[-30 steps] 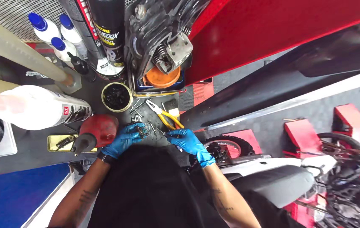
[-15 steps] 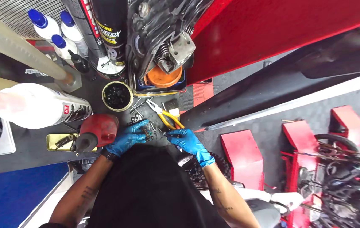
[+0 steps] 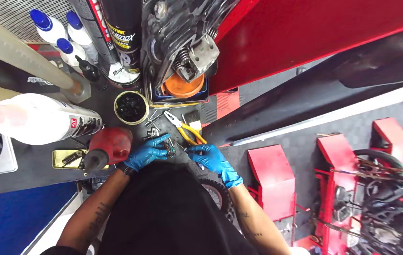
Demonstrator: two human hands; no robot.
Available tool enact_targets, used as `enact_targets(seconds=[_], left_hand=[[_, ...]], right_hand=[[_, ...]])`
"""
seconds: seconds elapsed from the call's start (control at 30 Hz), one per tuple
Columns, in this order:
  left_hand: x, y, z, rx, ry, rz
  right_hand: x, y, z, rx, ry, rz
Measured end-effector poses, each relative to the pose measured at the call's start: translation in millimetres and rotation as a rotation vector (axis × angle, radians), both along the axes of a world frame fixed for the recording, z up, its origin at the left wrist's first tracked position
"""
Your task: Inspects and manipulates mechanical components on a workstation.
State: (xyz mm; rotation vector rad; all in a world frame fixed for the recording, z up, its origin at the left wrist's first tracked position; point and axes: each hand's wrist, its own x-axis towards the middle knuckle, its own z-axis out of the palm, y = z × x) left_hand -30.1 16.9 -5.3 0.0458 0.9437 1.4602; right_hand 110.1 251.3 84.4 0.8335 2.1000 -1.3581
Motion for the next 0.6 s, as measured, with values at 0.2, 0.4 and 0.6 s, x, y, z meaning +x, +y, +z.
enact_targets(seconds=[0.2, 0.4, 0.6], left_hand=[[1.2, 0.5, -0.7, 0.007, -0.008, 0.014], [1.4, 0.2, -1.2, 0.011, -0.019, 0.024], [2.2, 0.7, -1.9, 0.017, -0.031, 0.048]], right_hand=[[3.3, 3.4, 13.8, 0.003, 0.026, -0.043], [2.7, 2.3, 3.4, 0.031, 0.008, -0.032], [-2.8, -2.9, -3.1, 0.038, -0.034, -0.026]])
